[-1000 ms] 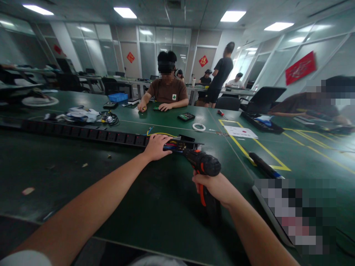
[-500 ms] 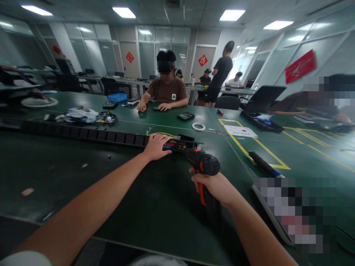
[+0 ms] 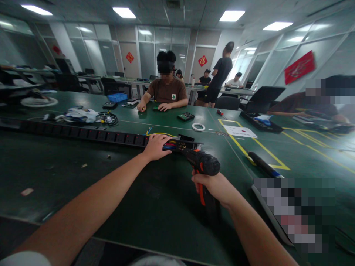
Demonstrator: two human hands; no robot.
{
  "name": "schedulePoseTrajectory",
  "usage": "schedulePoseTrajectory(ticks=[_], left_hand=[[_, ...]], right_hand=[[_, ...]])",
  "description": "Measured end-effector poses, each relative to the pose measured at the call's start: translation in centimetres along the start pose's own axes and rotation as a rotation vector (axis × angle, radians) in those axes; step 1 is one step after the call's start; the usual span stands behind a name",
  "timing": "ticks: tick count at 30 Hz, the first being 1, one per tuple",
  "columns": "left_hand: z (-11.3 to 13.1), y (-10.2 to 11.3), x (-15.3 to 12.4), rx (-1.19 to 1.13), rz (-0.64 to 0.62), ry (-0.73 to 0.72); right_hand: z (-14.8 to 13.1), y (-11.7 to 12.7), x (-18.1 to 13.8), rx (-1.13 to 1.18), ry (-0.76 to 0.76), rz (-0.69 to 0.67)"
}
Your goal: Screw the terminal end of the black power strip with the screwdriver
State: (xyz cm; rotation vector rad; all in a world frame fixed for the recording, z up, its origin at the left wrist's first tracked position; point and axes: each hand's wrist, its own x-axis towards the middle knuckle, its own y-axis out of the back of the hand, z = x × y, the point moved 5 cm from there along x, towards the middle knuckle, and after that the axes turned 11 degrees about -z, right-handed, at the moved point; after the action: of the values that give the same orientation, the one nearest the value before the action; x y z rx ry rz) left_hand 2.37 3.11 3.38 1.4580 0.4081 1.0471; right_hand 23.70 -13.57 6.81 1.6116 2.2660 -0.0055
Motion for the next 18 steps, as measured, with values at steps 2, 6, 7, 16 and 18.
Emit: schedulePoseTrajectory(ticks=[2,6,7,16,18], left_hand=[[-0.01,0.00,-0.02,-0.001,0.001,0.003],[0.06,0.08,-0.04,-0.007,-0.013,0.011],[0.09,0.12,-0.05,-0.008,-0.014,0.011],[0.12,0.12,0.02,0.003,-0.019,0.012],[0.09,0.12,0.01,0.005,-0.011,0.012]], right_hand=[[-0.07,0.03,0.04,-0.005,0.012,-0.007],[0.06,0.16,0.13,-0.013,0.013,-0.011],[0.09,0.17,0.14,-0.014,0.012,-0.013],[-0.31,-0.06,-0.02,-0.024,0.005,0.008],[-0.35,-0.09,-0.04,-0.022,0.004,0.006]])
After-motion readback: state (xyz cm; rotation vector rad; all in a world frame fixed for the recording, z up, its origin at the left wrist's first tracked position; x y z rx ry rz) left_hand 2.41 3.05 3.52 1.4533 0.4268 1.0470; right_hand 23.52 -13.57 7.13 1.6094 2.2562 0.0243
